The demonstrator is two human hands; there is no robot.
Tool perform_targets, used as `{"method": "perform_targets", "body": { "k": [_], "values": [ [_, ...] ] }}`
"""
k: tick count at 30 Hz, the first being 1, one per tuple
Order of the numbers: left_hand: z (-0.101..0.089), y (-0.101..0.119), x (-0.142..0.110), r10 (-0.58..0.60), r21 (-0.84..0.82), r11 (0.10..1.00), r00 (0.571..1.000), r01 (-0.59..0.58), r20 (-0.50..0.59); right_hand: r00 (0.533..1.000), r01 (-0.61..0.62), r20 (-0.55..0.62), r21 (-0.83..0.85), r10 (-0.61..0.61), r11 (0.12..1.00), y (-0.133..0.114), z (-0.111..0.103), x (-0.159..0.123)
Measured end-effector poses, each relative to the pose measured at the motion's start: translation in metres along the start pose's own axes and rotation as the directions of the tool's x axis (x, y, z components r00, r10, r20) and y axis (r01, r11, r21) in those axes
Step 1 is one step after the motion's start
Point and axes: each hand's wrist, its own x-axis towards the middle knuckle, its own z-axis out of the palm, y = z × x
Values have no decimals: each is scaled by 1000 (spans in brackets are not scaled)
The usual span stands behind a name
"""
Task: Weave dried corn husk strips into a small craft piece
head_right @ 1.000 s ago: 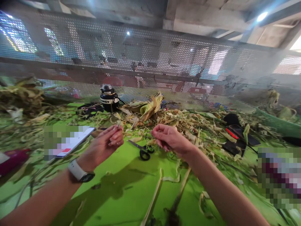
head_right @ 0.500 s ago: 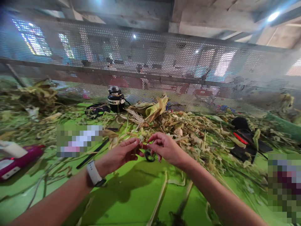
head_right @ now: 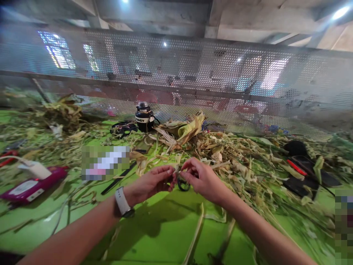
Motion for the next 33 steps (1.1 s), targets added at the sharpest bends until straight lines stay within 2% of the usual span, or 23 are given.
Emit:
{"method": "perform_targets", "body": {
  "k": [2,7,13,19,21,23,25,27,29,33],
  "values": [
    [-4,2,2,52,-36,998,997,-54,-53,1000,12,-20,-60,-13,998,1,-4,2],
    [-13,8,5,83,-78,993,990,-92,-110,994,57,103,-183,-38,982,3,-16,5],
    [-16,9,4,20,-11,1000,998,-21,-58,998,21,-56,-96,-26,995,-2,-20,3],
    [-20,13,6,54,119,992,984,-33,-171,992,-22,-125,-78,12,997,-6,-27,2],
    [-19,14,6,58,123,992,979,-35,-193,997,-24,-77,-86,17,996,-7,-29,1],
    [-18,15,6,51,120,992,982,-29,-180,998,3,62,-107,3,994,-9,-29,0],
    [-16,14,5,50,126,992,986,-30,-160,974,61,227,-144,-27,988,-11,-26,-1],
    [-14,13,4,50,135,990,987,-29,-151,947,123,317,-189,-58,974,-12,-23,-3],
    [-13,11,3,27,140,990,991,-8,-134,950,147,304,-228,-73,962,-13,-19,-4],
    [-10,5,1,-88,152,984,994,97,-67,979,123,186,-228,-81,966,-9,-12,-3]
  ]
}}
